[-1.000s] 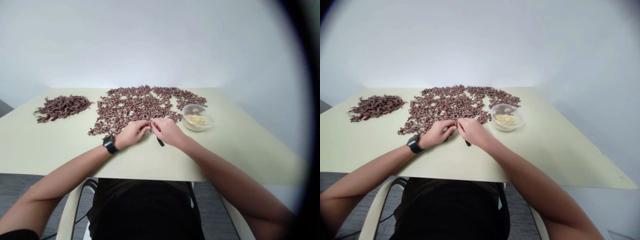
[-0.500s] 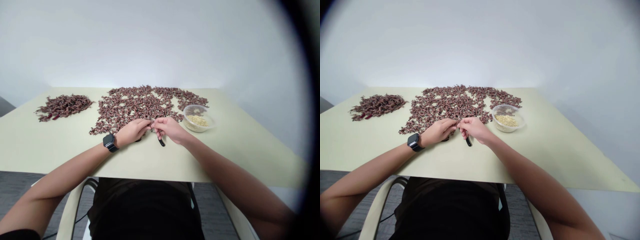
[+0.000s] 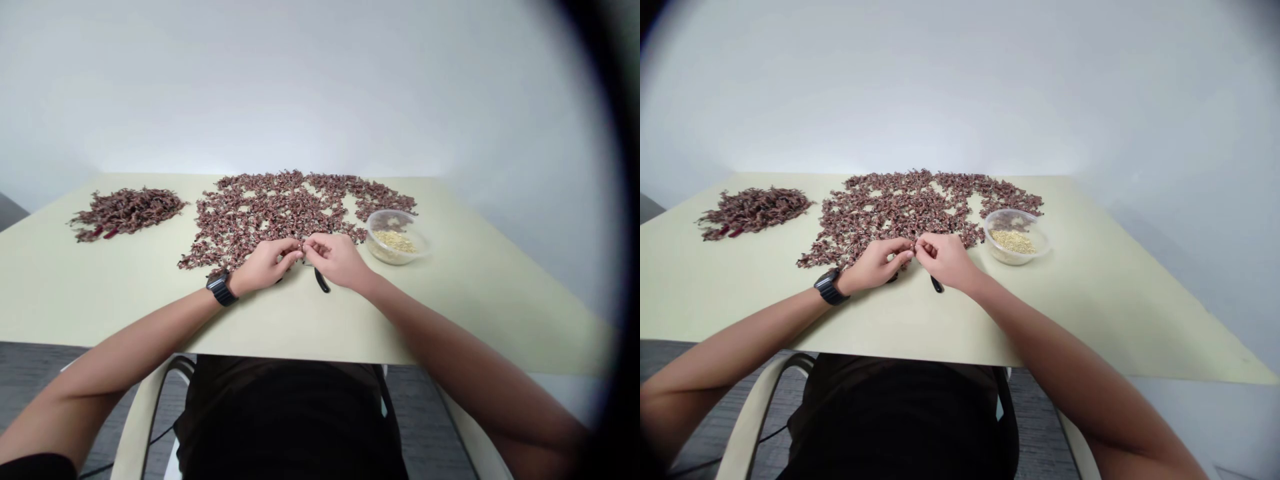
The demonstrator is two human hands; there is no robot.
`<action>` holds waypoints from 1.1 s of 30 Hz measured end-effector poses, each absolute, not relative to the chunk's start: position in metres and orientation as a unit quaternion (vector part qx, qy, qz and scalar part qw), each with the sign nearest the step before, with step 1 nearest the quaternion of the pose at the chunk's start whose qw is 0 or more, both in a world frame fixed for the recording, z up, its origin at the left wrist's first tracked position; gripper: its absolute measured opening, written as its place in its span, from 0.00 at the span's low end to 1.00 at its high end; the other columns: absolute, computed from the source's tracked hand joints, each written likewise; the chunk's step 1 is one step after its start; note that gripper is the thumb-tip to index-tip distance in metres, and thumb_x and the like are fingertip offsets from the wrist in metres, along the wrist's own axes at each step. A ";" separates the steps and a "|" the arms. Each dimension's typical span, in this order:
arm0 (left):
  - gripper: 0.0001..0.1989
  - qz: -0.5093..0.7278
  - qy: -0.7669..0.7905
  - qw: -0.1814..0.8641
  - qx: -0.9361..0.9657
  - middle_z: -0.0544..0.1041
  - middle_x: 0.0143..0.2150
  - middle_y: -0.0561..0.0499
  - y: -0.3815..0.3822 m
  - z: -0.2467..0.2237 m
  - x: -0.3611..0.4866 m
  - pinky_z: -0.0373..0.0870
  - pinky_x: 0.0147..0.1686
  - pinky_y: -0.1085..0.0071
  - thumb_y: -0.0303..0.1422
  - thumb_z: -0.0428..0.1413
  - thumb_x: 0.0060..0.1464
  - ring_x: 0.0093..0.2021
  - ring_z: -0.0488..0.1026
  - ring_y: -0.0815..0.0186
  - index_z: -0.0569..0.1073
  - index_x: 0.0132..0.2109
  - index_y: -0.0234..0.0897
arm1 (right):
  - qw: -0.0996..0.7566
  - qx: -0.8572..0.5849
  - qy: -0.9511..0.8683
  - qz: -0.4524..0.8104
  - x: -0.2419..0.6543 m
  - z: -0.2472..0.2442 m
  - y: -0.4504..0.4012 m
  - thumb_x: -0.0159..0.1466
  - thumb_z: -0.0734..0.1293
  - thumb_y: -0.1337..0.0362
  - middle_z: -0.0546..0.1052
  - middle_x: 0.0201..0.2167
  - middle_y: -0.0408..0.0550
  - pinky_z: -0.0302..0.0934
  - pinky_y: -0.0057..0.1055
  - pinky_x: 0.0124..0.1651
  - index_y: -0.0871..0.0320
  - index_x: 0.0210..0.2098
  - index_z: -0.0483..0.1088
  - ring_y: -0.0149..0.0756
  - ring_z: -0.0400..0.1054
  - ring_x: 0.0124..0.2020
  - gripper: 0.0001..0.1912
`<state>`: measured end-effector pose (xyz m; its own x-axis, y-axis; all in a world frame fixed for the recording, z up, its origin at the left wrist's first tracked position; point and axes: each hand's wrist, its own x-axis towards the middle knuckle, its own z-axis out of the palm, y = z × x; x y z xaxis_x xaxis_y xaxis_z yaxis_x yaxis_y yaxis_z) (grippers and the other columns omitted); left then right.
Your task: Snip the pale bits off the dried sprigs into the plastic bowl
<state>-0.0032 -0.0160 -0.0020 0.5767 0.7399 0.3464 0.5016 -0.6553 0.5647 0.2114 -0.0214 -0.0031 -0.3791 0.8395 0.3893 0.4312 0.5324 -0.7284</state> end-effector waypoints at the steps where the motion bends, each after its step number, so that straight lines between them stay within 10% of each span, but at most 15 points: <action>1: 0.15 0.287 0.359 0.201 0.865 0.78 0.35 0.50 -0.016 -0.002 -0.003 0.65 0.37 0.72 0.40 0.48 0.70 0.33 0.73 0.68 0.76 0.46 0.35 | 0.388 -0.406 -0.781 0.272 0.211 -0.004 -0.022 0.67 0.64 0.62 0.71 0.23 0.41 0.51 0.28 0.28 0.58 0.32 0.74 0.28 0.60 0.23 0.10; 16: 0.19 0.254 0.280 0.052 0.924 0.78 0.49 0.38 -0.006 -0.014 -0.015 0.71 0.48 0.64 0.38 0.45 0.72 0.48 0.75 0.58 0.72 0.59 0.34 | 0.303 -0.372 -0.424 0.768 0.209 -0.007 -0.009 0.57 0.70 0.64 0.63 0.21 0.38 0.38 0.22 0.16 0.60 0.28 0.68 0.22 0.48 0.19 0.07; 26: 0.16 0.271 0.361 0.187 0.873 0.78 0.34 0.50 -0.015 -0.004 -0.005 0.65 0.37 0.72 0.40 0.48 0.70 0.32 0.72 0.67 0.76 0.45 0.36 | 0.359 -0.386 -0.822 0.215 0.212 -0.007 -0.019 0.68 0.63 0.62 0.67 0.22 0.41 0.50 0.29 0.31 0.57 0.29 0.68 0.30 0.58 0.25 0.12; 33: 0.16 0.278 0.356 0.214 0.866 0.78 0.33 0.50 -0.016 -0.004 -0.004 0.65 0.35 0.72 0.41 0.48 0.70 0.31 0.71 0.68 0.75 0.42 0.36 | 0.309 -0.342 -0.883 0.091 0.220 -0.011 -0.014 0.70 0.59 0.65 0.71 0.28 0.46 0.53 0.31 0.37 0.57 0.31 0.67 0.33 0.63 0.30 0.12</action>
